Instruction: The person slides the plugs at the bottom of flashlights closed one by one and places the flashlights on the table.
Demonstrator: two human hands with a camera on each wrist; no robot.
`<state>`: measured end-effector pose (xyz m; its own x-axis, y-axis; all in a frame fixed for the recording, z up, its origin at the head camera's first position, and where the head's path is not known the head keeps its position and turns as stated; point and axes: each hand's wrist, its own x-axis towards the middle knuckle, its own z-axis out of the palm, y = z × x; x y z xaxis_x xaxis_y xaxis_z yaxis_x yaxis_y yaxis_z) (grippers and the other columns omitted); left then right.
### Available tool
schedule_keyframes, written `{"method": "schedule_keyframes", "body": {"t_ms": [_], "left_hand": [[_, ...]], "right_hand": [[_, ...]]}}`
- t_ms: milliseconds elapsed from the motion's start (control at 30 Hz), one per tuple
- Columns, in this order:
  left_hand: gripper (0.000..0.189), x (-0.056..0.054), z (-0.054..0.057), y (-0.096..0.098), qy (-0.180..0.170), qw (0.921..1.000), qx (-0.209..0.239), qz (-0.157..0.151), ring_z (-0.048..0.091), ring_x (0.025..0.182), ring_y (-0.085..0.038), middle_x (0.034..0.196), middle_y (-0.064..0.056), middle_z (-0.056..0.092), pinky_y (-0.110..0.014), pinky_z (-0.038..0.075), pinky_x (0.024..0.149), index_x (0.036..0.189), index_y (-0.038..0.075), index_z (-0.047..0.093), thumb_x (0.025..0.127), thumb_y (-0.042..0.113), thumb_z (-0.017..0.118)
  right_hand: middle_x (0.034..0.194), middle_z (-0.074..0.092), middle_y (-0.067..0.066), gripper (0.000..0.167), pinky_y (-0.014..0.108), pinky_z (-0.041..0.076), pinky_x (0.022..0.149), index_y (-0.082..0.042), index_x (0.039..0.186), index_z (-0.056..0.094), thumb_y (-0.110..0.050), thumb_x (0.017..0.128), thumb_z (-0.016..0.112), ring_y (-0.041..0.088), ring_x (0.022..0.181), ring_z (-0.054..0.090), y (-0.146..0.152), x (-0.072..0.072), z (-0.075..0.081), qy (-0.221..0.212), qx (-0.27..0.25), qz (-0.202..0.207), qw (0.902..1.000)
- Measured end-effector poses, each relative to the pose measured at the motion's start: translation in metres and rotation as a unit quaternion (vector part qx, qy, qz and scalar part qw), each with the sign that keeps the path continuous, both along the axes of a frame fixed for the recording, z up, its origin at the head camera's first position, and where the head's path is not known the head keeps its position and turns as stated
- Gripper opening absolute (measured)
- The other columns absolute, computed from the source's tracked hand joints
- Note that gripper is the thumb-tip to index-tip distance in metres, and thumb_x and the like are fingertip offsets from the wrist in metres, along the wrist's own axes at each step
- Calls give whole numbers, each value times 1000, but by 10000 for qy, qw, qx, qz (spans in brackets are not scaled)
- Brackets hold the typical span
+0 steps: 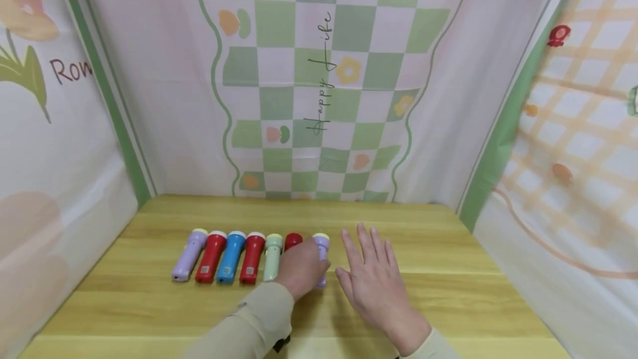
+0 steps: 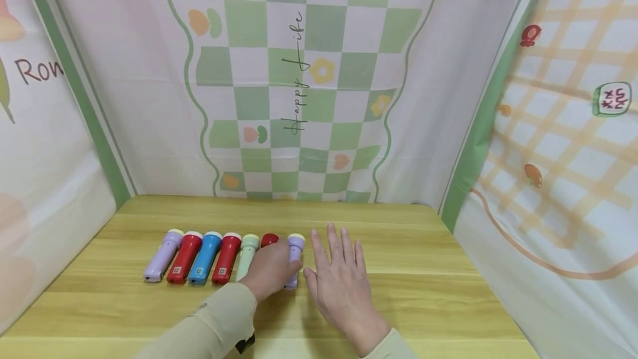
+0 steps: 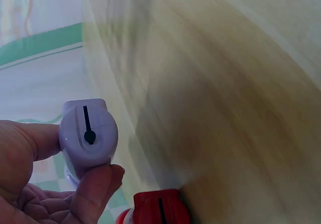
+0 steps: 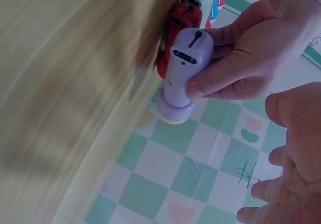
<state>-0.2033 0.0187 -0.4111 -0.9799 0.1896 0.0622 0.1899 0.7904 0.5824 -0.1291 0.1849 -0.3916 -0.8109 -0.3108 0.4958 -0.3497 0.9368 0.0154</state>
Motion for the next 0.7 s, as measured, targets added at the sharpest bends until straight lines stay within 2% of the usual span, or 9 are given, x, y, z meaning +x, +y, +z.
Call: {"method": "schedule_keyframes", "body": {"t_ms": [167,367,500,600,700], "left_hand": [[33,-3,-5,7,355,9981,-513,-18,59,61,-18,74,-5,64,-34,54,59,102,2,64,93,30,78],[28,-4,-12,9,956,9892,-1096,-207,60,58,-19,69,-4,62,-34,53,56,98,4,64,93,28,77],[26,-2,-15,10,1042,9861,-1270,-240,60,57,-20,68,-4,61,-34,53,54,97,4,64,94,27,76],[28,-1,-17,11,1058,9850,-1355,-138,62,57,-22,66,-6,61,-35,53,52,97,2,64,94,27,76],[30,-1,-19,13,1258,9808,-1490,7,63,56,-24,65,-7,62,-36,53,51,97,3,65,92,30,78]], "right_hand": [[166,31,26,69,70,29,119,-12,161,37,-41,103,60,52,151,31,0,1,1,-73,-2,-54,10000],[165,33,27,70,70,29,118,-11,161,37,-41,103,62,52,150,31,-1,3,2,-72,4,-42,10000],[164,34,27,71,70,29,118,-11,161,37,-42,102,62,52,151,30,-2,4,0,-63,22,-23,10000],[164,34,27,71,70,29,118,-11,161,38,-42,102,62,52,151,30,-3,4,-1,-56,13,-22,10000],[163,35,27,70,70,30,117,-11,160,39,-42,102,63,52,150,31,-3,3,-1,2,14,-14,10000]]}}
